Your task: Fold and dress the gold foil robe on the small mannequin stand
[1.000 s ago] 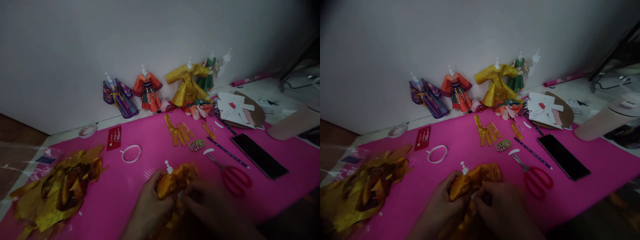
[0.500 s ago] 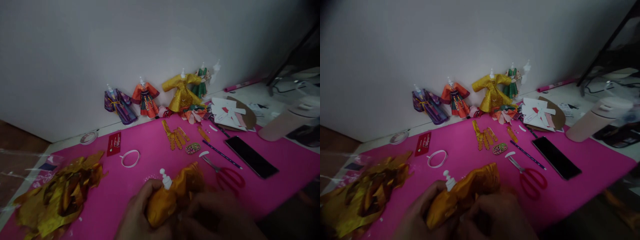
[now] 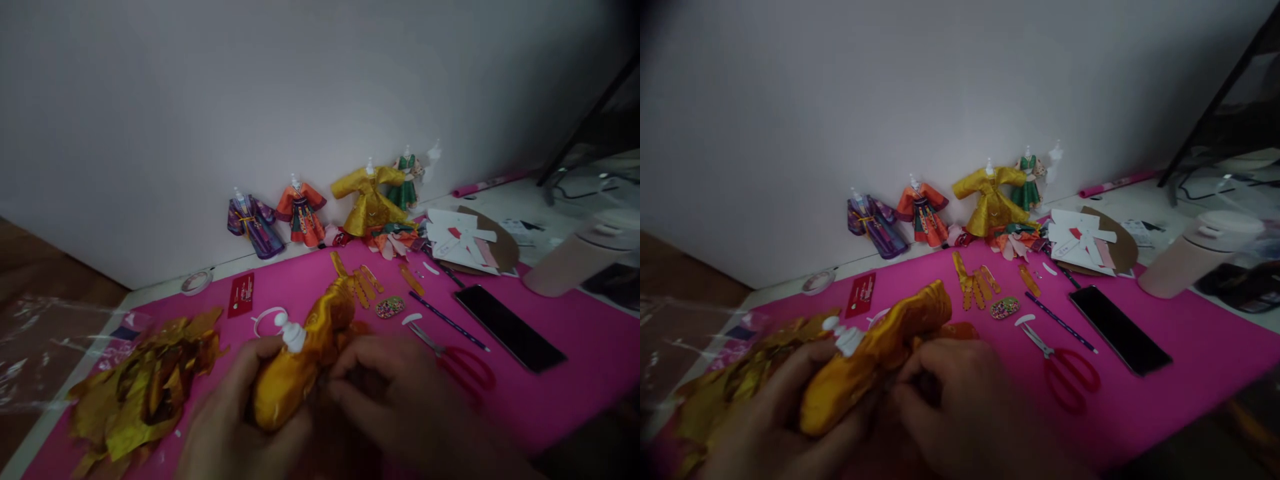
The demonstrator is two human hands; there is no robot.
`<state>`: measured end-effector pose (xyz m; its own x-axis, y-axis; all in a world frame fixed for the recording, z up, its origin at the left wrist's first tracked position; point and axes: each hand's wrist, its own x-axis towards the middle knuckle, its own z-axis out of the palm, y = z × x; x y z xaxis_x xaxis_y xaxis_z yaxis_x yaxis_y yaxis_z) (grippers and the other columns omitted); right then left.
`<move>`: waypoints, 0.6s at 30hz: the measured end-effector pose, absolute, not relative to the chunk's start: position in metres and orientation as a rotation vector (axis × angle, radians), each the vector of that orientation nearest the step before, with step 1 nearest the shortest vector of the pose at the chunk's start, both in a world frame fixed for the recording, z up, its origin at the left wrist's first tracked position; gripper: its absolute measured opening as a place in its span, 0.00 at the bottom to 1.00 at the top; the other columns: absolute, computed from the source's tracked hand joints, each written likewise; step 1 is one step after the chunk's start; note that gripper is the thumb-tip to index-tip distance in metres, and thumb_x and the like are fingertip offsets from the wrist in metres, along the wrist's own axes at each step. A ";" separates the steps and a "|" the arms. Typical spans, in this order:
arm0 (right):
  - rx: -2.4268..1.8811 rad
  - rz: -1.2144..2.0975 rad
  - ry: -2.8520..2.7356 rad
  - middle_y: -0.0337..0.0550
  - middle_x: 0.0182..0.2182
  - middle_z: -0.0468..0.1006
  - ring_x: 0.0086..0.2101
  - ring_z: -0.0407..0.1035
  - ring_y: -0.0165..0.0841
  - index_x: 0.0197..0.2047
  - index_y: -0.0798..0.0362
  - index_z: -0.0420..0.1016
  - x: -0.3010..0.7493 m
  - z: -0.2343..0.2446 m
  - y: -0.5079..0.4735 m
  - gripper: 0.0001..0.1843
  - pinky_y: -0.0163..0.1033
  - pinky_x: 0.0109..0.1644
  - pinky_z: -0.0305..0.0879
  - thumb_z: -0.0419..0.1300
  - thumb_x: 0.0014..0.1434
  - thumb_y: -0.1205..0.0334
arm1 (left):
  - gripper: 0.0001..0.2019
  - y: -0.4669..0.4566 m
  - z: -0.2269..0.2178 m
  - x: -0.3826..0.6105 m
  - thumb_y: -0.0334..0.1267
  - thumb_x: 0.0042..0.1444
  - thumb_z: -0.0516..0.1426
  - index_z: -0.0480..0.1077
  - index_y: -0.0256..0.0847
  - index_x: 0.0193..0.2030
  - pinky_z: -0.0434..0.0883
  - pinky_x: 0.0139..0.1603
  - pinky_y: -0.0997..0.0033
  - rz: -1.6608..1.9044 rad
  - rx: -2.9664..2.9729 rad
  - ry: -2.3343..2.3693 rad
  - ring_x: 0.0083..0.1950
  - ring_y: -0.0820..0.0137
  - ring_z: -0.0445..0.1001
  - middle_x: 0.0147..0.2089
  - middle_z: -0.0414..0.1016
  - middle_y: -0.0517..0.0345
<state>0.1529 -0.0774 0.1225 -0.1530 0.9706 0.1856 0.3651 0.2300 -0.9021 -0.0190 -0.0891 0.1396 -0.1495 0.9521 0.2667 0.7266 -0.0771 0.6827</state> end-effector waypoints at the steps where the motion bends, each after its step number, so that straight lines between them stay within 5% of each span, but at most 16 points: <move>1: -1.277 0.868 -1.692 0.30 0.22 0.78 0.23 0.68 0.24 0.27 0.48 0.79 0.152 0.121 -0.074 0.09 0.27 0.27 0.60 0.63 0.50 0.73 | 0.13 -0.086 0.140 -0.018 0.39 0.45 0.59 0.70 0.51 0.40 0.72 0.23 0.80 1.030 1.819 1.899 0.23 0.72 0.76 0.26 0.79 0.72; 18: -1.313 0.941 -1.587 0.35 0.21 0.75 0.23 0.65 0.28 0.26 0.52 0.82 0.144 0.093 -0.052 0.08 0.33 0.28 0.56 0.62 0.50 0.72 | 0.14 -0.071 0.136 0.007 0.31 0.47 0.57 0.72 0.45 0.42 0.70 0.27 0.75 1.048 1.634 1.861 0.26 0.69 0.78 0.27 0.81 0.66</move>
<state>0.1436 -0.0521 0.0933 -0.0881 0.9856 0.1443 0.3464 0.1661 -0.9233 0.0072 -0.0709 0.1357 -0.1981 0.9690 0.1475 0.6286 0.0101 0.7777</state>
